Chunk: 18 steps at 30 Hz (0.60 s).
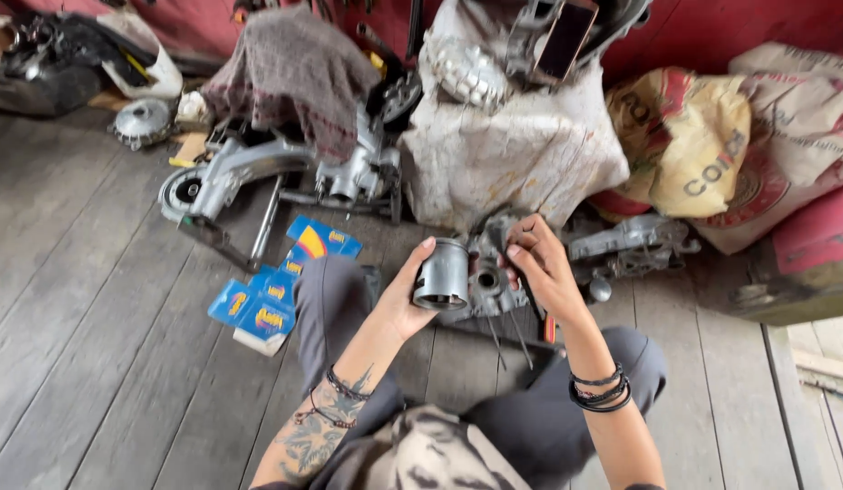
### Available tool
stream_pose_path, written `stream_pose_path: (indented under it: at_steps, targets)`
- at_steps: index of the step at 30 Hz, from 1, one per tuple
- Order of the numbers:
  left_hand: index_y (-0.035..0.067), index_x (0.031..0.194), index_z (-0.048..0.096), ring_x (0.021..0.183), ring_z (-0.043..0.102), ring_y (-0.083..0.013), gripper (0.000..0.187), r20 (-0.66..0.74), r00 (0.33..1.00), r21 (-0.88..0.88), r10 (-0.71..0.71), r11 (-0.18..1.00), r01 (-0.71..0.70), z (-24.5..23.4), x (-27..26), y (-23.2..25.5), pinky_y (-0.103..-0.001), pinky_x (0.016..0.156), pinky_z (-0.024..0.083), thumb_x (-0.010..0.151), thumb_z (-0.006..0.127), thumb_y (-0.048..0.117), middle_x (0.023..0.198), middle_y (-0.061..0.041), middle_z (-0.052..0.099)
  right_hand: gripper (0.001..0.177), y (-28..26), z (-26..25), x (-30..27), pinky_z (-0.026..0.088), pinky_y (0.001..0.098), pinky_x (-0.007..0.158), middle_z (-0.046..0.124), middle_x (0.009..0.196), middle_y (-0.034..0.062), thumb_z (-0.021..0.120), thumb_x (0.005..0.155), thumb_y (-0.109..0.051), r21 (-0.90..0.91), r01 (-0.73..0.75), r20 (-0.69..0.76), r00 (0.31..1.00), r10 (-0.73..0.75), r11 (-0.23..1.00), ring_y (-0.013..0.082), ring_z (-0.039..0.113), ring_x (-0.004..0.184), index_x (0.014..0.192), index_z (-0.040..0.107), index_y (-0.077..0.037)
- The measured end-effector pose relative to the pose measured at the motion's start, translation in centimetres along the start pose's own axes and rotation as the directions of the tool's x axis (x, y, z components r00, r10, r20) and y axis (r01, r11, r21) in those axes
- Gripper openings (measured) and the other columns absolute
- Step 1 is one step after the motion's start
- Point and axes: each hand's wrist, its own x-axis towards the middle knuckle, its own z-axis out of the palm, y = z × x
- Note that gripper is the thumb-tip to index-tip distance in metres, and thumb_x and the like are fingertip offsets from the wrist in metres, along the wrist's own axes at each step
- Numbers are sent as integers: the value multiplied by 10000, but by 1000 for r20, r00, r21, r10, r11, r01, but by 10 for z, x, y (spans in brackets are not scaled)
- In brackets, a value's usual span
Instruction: The person sits on the floor and uses a screwdriver to remove a piston pin from a piston. They then use a brush to clean the piston surface.
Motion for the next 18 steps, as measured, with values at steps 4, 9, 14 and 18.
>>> stream_pose_path:
  at_steps: [4,9,14,18]
  targets:
    - [-27,1207,601,993,703,-350,576,49,998,-45,-31,998,33,-13,-40,-17,-503,894,593,811,828,324,1133,-228,682,120,-6,25,-58,558,339,541,609,826,171,454,1028,-13,229,-35,-54,997,48,973,197,601,644,956,541,-51]
    - [-46,1258,582,1009,702,-414,583,350,929,-134,-122,975,178,-55,-48,-41,-503,841,602,960,618,453,1158,-317,653,371,30,31,-131,520,228,446,600,1048,243,550,904,39,701,-56,-40,992,117,711,165,543,726,1267,602,-14]
    - [-19,1333,544,1009,677,-412,684,444,872,-127,-204,950,287,-82,-68,-54,-521,808,590,934,620,531,1157,-305,622,582,46,53,-171,544,177,524,529,1144,271,670,901,6,932,1,11,1000,-29,363,203,616,839,1454,496,54]
    - [-15,1393,513,1063,675,-442,634,504,852,-139,-141,960,241,-91,-89,-58,-577,846,575,991,584,470,1197,-324,610,667,38,68,-203,553,231,546,523,1139,246,695,1002,-303,894,33,-13,999,-49,447,293,721,991,1512,428,33]
